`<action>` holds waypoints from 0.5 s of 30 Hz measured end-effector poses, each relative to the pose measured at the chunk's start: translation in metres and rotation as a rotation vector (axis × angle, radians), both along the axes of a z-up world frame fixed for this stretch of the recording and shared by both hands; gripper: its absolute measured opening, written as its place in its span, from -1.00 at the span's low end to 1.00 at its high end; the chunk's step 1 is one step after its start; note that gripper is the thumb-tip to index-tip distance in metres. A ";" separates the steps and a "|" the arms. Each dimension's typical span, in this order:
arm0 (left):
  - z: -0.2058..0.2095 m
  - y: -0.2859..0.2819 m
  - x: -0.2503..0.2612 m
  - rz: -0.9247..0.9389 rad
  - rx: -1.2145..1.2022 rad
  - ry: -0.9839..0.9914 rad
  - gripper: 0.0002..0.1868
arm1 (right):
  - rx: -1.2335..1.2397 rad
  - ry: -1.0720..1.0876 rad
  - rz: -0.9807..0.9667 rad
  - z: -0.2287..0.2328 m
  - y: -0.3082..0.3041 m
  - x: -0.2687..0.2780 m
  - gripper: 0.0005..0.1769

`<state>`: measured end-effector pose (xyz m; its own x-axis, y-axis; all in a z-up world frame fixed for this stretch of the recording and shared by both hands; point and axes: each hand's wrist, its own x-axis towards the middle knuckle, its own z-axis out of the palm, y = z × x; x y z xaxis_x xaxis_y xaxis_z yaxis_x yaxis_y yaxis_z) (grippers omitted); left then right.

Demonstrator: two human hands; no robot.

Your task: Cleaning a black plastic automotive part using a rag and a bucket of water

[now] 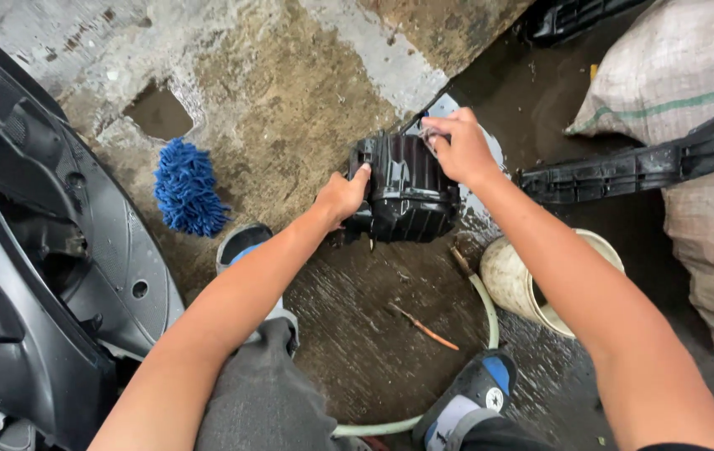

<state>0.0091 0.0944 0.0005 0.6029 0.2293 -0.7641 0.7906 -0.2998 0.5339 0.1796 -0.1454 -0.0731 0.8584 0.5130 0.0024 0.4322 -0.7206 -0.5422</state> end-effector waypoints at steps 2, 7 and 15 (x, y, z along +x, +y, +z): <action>0.002 0.000 -0.002 -0.020 0.009 0.006 0.07 | -0.023 -0.009 0.038 0.030 0.005 -0.020 -0.57; 0.007 0.002 -0.002 -0.066 0.001 0.037 0.05 | -0.017 0.160 0.212 0.103 -0.011 -0.074 -0.67; 0.013 0.001 -0.003 -0.056 -0.022 0.021 0.09 | -0.053 0.123 0.066 0.048 -0.009 -0.028 -0.56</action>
<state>0.0065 0.0955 0.0137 0.5984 0.1782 -0.7811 0.7838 -0.3321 0.5247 0.1515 -0.1543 -0.0251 0.8150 0.5649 -0.1293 0.4120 -0.7217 -0.5563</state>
